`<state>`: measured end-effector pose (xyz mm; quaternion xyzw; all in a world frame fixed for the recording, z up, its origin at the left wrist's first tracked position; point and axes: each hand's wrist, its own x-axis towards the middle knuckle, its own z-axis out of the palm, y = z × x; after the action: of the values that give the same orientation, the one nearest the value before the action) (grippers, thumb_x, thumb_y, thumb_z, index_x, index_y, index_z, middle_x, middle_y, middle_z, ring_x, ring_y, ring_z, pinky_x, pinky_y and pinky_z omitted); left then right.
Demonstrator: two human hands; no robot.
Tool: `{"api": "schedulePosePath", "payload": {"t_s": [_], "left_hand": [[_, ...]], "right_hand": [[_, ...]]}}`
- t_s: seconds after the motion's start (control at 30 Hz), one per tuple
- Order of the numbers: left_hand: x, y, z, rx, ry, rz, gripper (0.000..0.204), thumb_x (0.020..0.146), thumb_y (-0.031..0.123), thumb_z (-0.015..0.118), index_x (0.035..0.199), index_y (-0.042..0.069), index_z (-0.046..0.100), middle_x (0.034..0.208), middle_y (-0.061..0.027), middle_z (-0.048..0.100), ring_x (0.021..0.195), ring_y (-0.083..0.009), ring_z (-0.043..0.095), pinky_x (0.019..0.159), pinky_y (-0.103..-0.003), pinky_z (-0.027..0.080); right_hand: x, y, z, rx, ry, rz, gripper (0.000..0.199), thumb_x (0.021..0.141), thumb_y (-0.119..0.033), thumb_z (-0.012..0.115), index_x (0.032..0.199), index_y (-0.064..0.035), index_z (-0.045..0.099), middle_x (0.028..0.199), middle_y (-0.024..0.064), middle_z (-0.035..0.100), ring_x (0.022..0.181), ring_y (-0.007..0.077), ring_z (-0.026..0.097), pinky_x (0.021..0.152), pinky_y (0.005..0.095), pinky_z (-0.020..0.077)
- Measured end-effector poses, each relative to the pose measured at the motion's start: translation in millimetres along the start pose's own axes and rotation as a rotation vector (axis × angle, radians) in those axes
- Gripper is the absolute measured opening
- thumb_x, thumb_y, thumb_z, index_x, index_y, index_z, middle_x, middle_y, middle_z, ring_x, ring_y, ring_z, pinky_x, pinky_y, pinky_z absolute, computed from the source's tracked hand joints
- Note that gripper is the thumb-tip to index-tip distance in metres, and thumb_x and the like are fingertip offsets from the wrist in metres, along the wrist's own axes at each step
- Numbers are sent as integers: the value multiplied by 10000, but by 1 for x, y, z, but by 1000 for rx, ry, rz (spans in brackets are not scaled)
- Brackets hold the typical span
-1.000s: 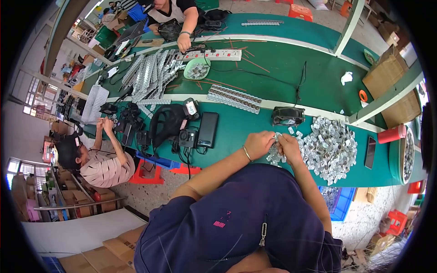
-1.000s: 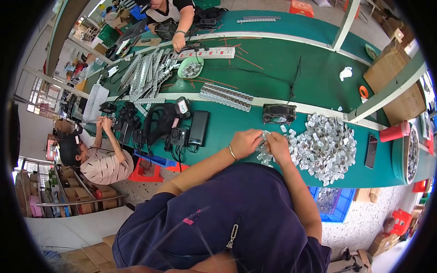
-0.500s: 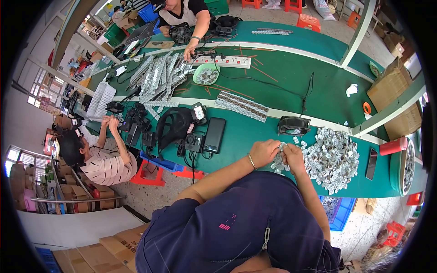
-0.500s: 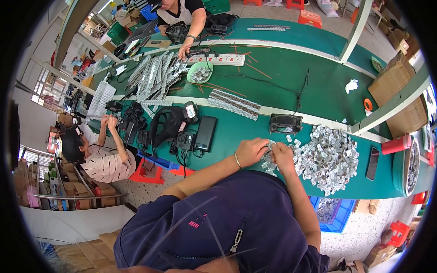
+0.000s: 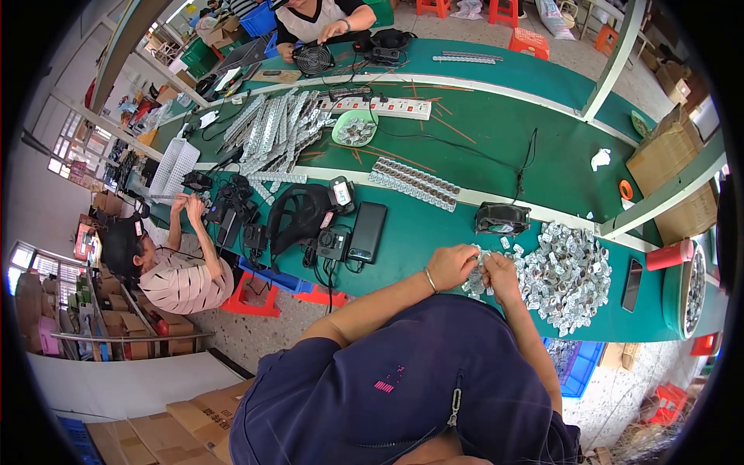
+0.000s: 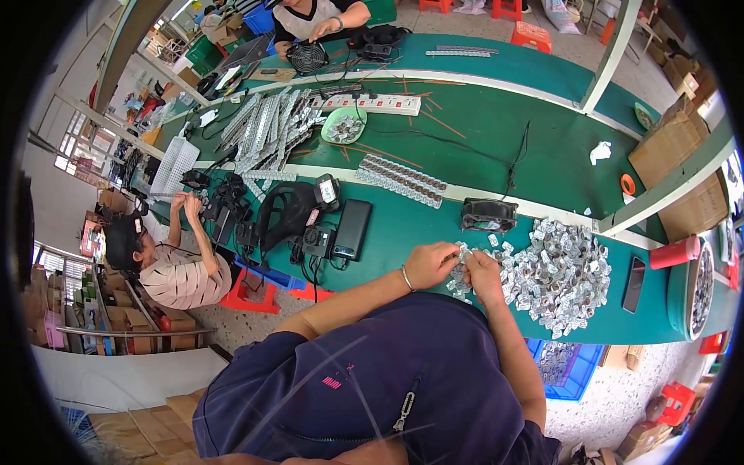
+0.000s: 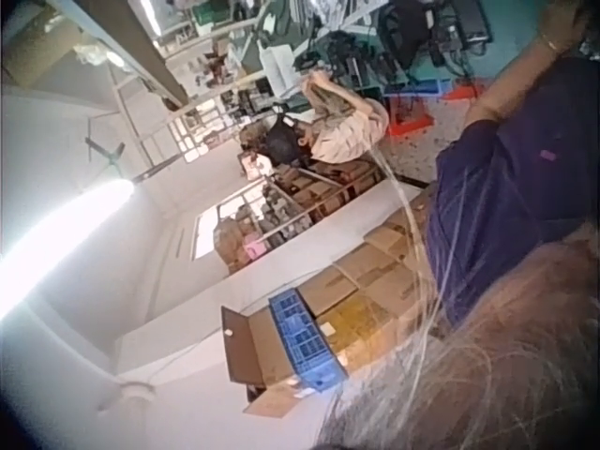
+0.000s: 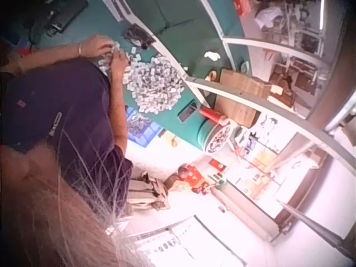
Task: The person assembles electronic components and metal clips onto circuit boards by hand.
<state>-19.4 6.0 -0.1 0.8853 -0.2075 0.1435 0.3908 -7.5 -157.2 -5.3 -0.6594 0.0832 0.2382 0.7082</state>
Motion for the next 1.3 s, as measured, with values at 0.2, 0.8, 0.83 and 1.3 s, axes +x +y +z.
{"api": "schedulePosePath", "payload": {"t_s": [0.2,0.8,0.83,1.3], "left_hand": [[3,-7,10,-303,-67,-261,171,782,153,613,906,34,614,731,-127,631,625,-257,613,542,-325,470],[-6,-10,32,-322,-290,-330,155,797,167,582,801,15,611,667,-120,614,572,-230,591,533,-326,448],[-5,-20,31,-245,-285,-251,158,797,171,578,796,16,610,672,-120,614,580,-242,593,535,-329,449],[1,-10,13,-312,-318,-332,286,743,134,638,1012,58,578,714,-115,631,629,-237,622,571,-316,481]], "right_hand": [[-7,1,-2,-155,-27,-68,262,886,-171,517,666,-28,523,589,21,509,453,72,448,408,225,343],[-23,18,-17,-337,45,-62,280,862,-180,536,646,-3,553,529,39,511,464,96,477,446,267,379],[-19,16,-14,-435,54,-117,286,858,-196,538,651,0,561,530,51,515,469,110,483,455,282,386],[-13,13,-17,-214,58,-14,291,879,-222,506,702,1,565,601,37,548,477,93,495,473,252,413]]}}
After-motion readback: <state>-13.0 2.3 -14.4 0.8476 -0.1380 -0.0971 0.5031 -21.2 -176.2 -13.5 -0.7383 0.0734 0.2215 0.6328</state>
